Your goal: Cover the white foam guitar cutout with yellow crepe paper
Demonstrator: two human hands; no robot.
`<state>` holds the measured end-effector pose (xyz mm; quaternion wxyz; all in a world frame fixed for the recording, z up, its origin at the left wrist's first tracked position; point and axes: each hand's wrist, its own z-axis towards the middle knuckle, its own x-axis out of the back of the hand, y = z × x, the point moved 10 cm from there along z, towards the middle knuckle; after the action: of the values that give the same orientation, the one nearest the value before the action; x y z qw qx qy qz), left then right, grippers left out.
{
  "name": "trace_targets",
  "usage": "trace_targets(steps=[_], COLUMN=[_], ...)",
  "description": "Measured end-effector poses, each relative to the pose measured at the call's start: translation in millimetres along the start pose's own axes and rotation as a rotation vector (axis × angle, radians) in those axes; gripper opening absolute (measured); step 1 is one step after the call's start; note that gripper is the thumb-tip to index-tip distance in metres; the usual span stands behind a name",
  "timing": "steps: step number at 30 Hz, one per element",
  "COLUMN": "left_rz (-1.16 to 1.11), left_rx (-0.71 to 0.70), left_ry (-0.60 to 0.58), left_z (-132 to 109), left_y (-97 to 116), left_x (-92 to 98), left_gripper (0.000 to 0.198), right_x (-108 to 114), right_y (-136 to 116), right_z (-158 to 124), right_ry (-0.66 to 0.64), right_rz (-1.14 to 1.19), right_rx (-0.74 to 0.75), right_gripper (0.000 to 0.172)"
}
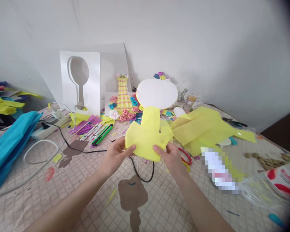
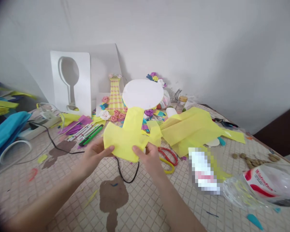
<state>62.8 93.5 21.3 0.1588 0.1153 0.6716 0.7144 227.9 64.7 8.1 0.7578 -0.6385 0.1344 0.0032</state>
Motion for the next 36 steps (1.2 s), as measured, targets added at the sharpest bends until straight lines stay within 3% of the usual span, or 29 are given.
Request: trace_targets(steps=[4, 8, 13, 15, 20, 24, 27, 30, 33, 36], left_rz=[0.008, 0.027, -0.01, 0.01, 0.053, -0.073, -0.271, -0.25, -0.123, -0.079], left_rx=[-0.009, -0.01, -0.107, -0.129, -0.168, -0.14, 0.003, 0.099, 0.119, 0.089], left_ry=[0.116, 0.145, -0.052, -0.051, 0.121, 0.085, -0.093, -0.278, -0.378, -0.32], left_z=[-8, -14, -22, -26, -40, -45, -43, -44, -43, -35], left_y=[1, 0, 5, 5, 5, -3, -12, -8, -2, 2], left_x=[18.0, 26.6, 13.1, 14.1, 40.5, 51.6, 32.8, 1.1, -22.4, -25.6], left_gripper=[0.024, 0.029, 0.018, 0.018, 0.011, 0.012, 0.024, 0.032, 0.03, 0.031], right_x=[-2, -2, -7, -10, -21, -26, -32, -34, -31, -22], right_y=[9, 17, 23, 25, 22, 13, 10, 10, 11, 3], right_z=[1, 1, 0, -1, -4, -10, -17, -22, -18, -6], right_ry=[-0.015, -0.027, -0.068, -0.086, -0.214, -0.352, -0.502, -0.594, -0.565, -0.41], right_rz=[0.028, 0.027, 0.071, 0.102, 0.097, 0.017, -0.083, -0.227, -0.309, -0.16], right_rx=[-0.02, -0.045, -0.125, -0.156, -0.154, -0.12, -0.122, -0.101, -0.065, -0.003], right_gripper=[0.028, 0.031, 0.031, 0.032, 0.032, 0.035, 0.035, 0.026, 0.022, 0.027])
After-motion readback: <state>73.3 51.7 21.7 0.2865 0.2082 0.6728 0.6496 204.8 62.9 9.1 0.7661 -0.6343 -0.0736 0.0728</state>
